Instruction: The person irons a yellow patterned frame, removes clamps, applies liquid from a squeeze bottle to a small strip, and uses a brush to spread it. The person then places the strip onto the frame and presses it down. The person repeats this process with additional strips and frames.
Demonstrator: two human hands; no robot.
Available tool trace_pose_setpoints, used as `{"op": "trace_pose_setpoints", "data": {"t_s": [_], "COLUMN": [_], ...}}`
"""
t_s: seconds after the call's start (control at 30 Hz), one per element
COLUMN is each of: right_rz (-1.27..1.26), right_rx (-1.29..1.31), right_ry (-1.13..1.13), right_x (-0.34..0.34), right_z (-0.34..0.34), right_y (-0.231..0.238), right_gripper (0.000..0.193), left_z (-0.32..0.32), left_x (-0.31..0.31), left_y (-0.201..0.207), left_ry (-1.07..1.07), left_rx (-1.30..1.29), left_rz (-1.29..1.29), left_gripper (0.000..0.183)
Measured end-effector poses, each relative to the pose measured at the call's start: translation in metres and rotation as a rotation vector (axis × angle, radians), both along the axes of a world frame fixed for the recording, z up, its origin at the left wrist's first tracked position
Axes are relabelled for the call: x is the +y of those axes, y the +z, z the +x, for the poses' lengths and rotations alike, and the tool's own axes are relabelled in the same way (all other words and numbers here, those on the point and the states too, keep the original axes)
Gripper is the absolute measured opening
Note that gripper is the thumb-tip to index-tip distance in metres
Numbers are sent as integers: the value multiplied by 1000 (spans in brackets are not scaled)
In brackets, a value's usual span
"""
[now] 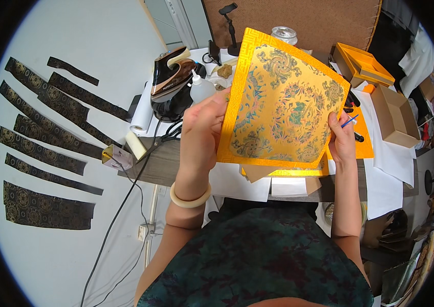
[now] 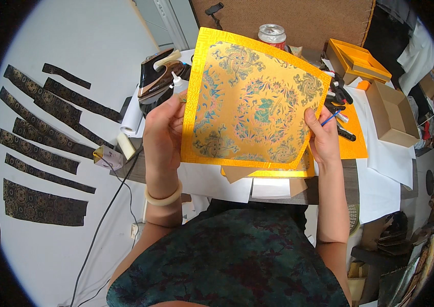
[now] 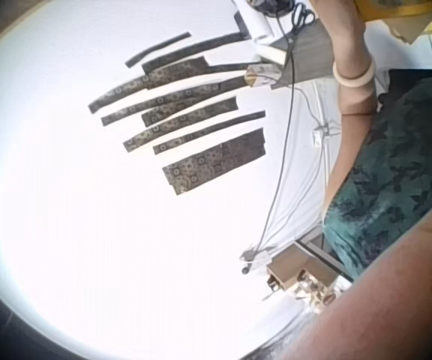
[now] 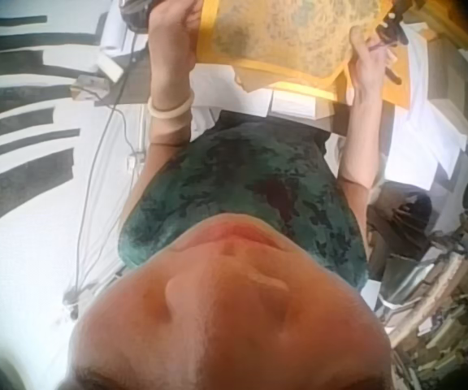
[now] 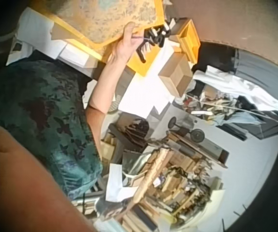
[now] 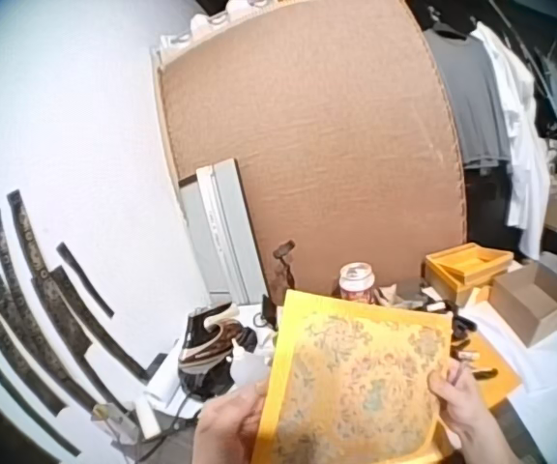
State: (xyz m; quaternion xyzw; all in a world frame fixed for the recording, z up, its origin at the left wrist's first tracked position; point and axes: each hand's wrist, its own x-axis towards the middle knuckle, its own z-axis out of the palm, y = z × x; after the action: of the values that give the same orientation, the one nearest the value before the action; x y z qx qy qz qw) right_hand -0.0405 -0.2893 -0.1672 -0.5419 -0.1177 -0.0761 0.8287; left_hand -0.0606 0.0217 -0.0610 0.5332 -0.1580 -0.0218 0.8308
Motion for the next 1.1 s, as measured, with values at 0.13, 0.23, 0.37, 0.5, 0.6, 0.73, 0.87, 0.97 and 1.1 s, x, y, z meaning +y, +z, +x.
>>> {"op": "trace_pose_setpoints", "data": {"t_s": [0.13,0.23,0.37,0.5,0.6,0.73,0.87,0.97,1.1], "right_rz": [-10,-9,-34,-69,-65,16,0,13,14], "right_rx": [-2,1,-12,46,74,111,186,187,185], "right_ry": [-23,-29,-41,-43,-51,-20,-36,-29,-13], "right_x": [1,1,-1,-1,-1,3,5,2,0], "right_z": [-2,-4,-4,-8,-8,-6,-5,1,0], "right_y": [0,1,1,9,9,4,7,-4,-3], "right_gripper": [41,40,39,37,36,38,40,41,40], "left_z": [0,2,8,15,20,32,46,49,48], "left_x": [-3,-3,-1,3,2,9,13,12,12], "left_y": [-3,-4,-10,-17,-21,-31,-51,-55,-57], "left_ry": [53,56,59,31,-14,-112,-148,-190,-197], "left_rx": [-86,-68,-32,41,88,232,307,287,251], "left_rz": [152,133,116,74,73,51,-45,-63,-45], "left_gripper": [33,32,31,31,31,31,27,27,27]}}
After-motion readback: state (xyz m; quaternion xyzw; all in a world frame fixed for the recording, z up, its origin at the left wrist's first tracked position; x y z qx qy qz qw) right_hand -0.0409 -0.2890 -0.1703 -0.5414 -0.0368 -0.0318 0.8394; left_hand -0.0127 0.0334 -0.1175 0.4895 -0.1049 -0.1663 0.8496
